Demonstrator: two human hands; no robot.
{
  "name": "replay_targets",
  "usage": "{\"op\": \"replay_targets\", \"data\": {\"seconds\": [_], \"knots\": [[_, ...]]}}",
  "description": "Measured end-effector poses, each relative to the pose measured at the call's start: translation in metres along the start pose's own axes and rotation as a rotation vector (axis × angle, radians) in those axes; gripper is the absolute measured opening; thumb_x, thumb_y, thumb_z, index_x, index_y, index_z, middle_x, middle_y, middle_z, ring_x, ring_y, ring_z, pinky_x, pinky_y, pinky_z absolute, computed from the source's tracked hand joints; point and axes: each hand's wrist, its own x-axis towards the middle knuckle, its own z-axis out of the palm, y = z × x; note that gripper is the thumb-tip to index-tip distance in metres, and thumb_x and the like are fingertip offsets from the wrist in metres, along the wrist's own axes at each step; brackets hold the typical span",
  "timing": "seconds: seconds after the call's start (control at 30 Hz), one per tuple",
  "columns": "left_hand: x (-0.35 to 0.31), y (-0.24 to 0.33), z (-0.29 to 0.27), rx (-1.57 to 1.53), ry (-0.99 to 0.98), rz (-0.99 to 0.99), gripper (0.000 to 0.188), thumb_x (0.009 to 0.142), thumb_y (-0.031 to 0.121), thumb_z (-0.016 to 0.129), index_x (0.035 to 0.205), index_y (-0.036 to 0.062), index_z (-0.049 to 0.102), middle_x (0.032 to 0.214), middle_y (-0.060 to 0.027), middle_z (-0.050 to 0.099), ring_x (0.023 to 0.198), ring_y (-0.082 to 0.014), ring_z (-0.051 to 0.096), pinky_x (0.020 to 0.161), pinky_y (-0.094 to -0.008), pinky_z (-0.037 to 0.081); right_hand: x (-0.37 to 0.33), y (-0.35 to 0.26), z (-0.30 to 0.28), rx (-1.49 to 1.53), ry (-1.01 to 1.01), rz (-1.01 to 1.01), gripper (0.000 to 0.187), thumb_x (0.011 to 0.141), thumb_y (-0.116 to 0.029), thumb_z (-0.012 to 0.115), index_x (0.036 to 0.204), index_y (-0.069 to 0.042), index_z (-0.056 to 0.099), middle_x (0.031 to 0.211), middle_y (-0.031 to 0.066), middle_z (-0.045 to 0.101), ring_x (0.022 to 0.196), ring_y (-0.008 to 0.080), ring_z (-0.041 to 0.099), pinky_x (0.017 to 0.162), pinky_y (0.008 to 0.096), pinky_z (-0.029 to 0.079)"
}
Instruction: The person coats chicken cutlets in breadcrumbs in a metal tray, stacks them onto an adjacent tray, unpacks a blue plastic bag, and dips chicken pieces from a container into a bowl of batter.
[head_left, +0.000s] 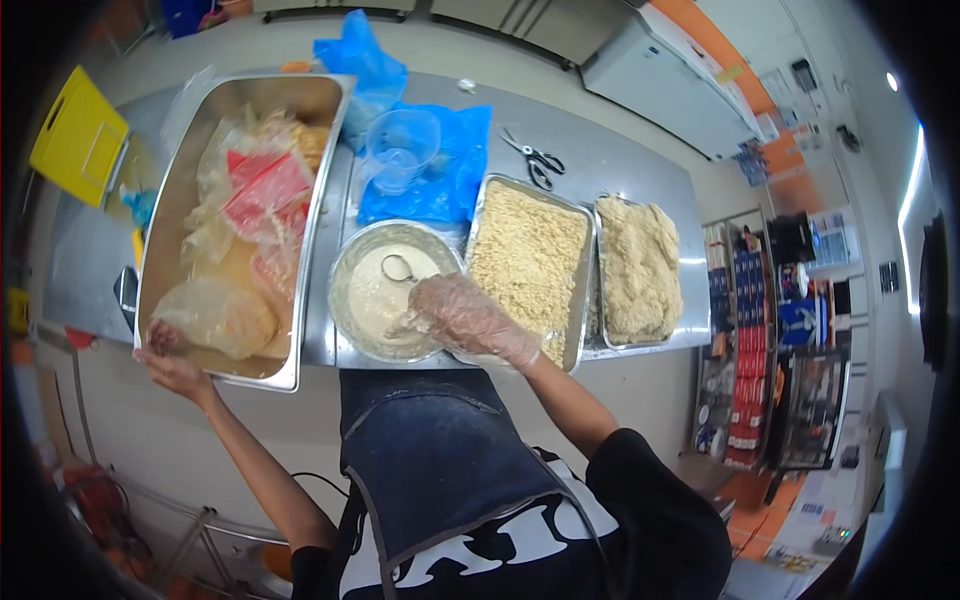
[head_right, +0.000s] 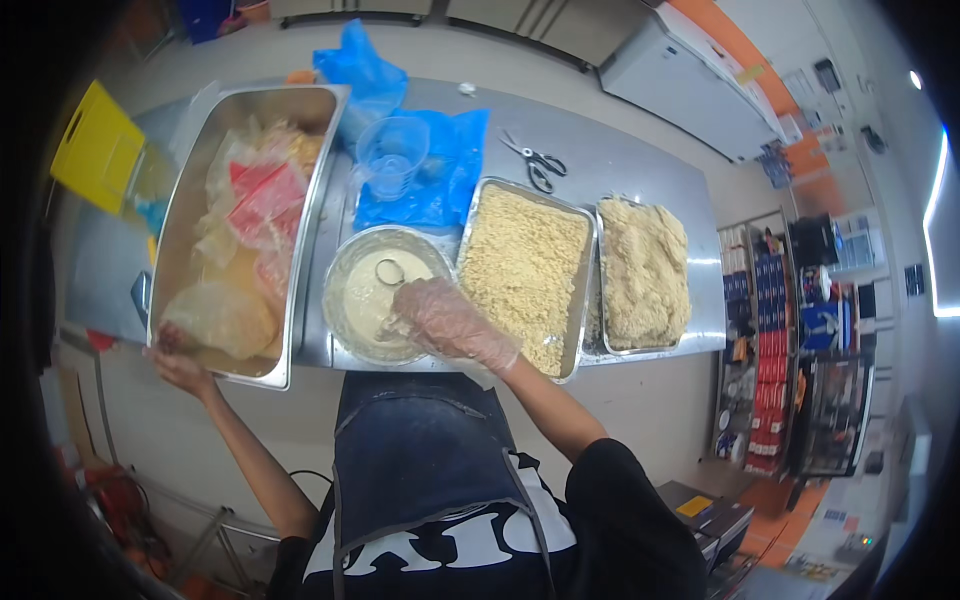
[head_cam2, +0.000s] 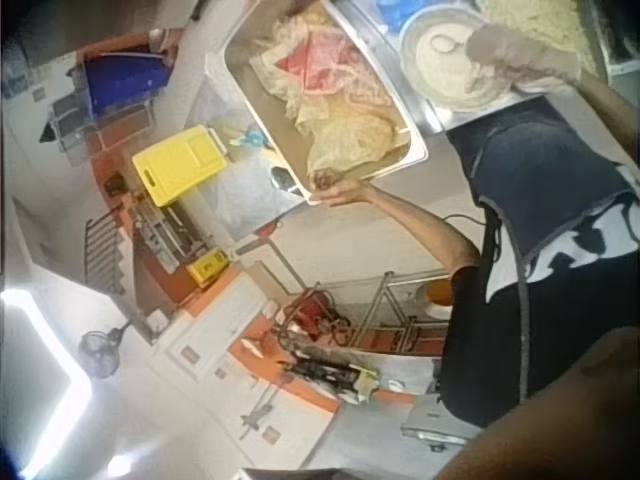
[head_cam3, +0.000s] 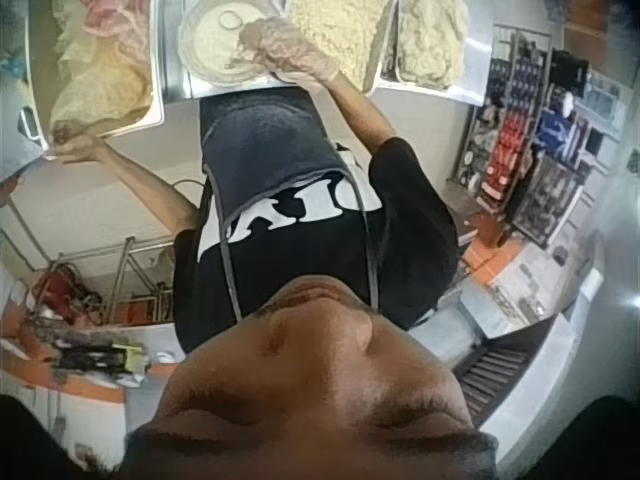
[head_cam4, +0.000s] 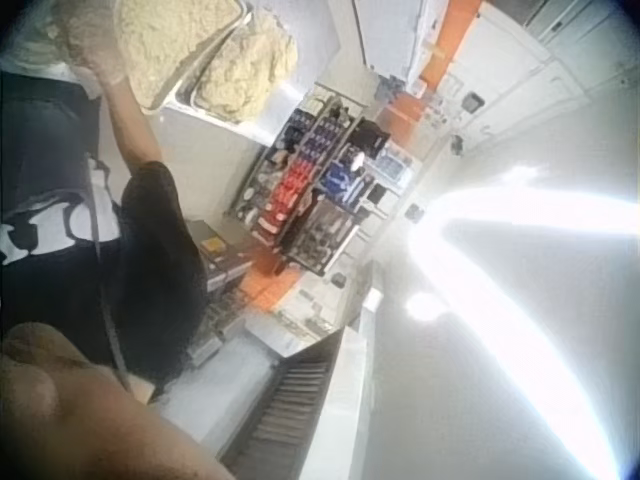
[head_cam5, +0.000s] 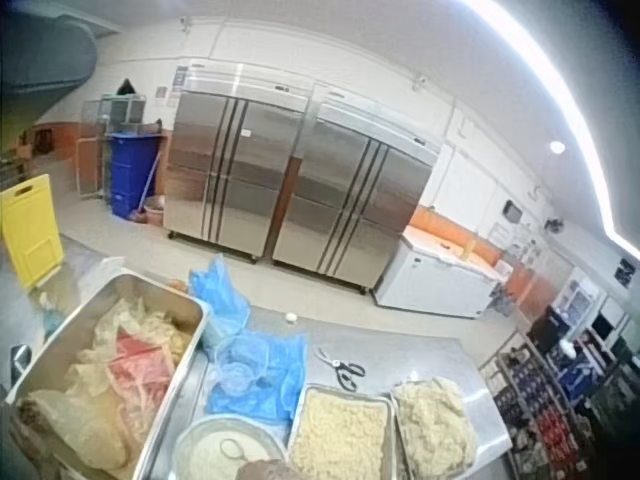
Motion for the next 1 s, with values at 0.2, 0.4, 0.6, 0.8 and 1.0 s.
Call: {"op": "replay_targets", "data": {"seconds": [0.2,0.4,0.6,0.8,1.0], "knots": [[-0.026,0.015,0.011,0.088,0.0,0.013,0.071,0.107,0.049,0.022,0.096,-0.0042,0.067,0.081,-0.0075,0.063,0.072,-0.0158,0.055,0.069,-0.027,0.045,-0.042,0.007,0.004,0.068,0.302,-0.046,0.043,0.078,-0.018,0.073,0.117,-0.005,0.059,0.117,0.0147,0.06,0.116,0.0359,0.057,0.097,0.0456,0.045],[-0.02,0.022,0.018,0.09,-0.037,0.048,0.07,0.107,0.049,0.02,0.09,-0.0024,0.065,0.078,-0.0058,0.06,0.072,-0.015,0.054,0.067,-0.0267,0.044,-0.049,0.005,-0.031,0.407,0.388,0.075,0.036,0.079,-0.011,0.073,0.114,-0.008,0.063,0.098,0.013,0.065,0.09,0.0347,0.066,0.079,0.0419,0.053],[-0.018,0.015,0.01,0.12,-0.001,0.043,0.072,0.107,0.05,0.02,0.096,-0.0028,0.068,0.082,-0.0068,0.063,0.073,-0.0158,0.055,0.069,-0.0271,0.046,-0.096,0.005,-0.059,0.216,0.423,0.224,0.038,0.086,-0.012,0.072,0.122,-0.013,0.062,0.11,0.012,0.066,0.099,0.0332,0.064,0.085,0.0406,0.053],[-0.014,0.007,0.005,0.152,-0.001,0.024,0.071,0.108,0.048,0.02,0.099,-0.0034,0.068,0.085,-0.0079,0.064,0.074,-0.016,0.055,0.071,-0.0277,0.046,-0.157,0.055,-0.087,0.097,0.265,0.232,0.037,0.09,-0.016,0.068,0.126,-0.011,0.06,0.114,0.0125,0.065,0.104,0.0303,0.063,0.089,0.0431,0.052],[-0.013,0.01,0.009,0.164,-0.009,-0.021,0.07,0.108,0.049,0.02,0.099,-0.003,0.067,0.083,-0.0067,0.062,0.074,-0.0153,0.055,0.07,-0.0273,0.046,-0.136,0.108,-0.093,0.279,-0.268,0.523,0.037,0.09,-0.028,0.063,0.119,-0.004,0.063,0.107,0.0159,0.068,0.098,0.0299,0.067,0.095,0.0397,0.053]]}}
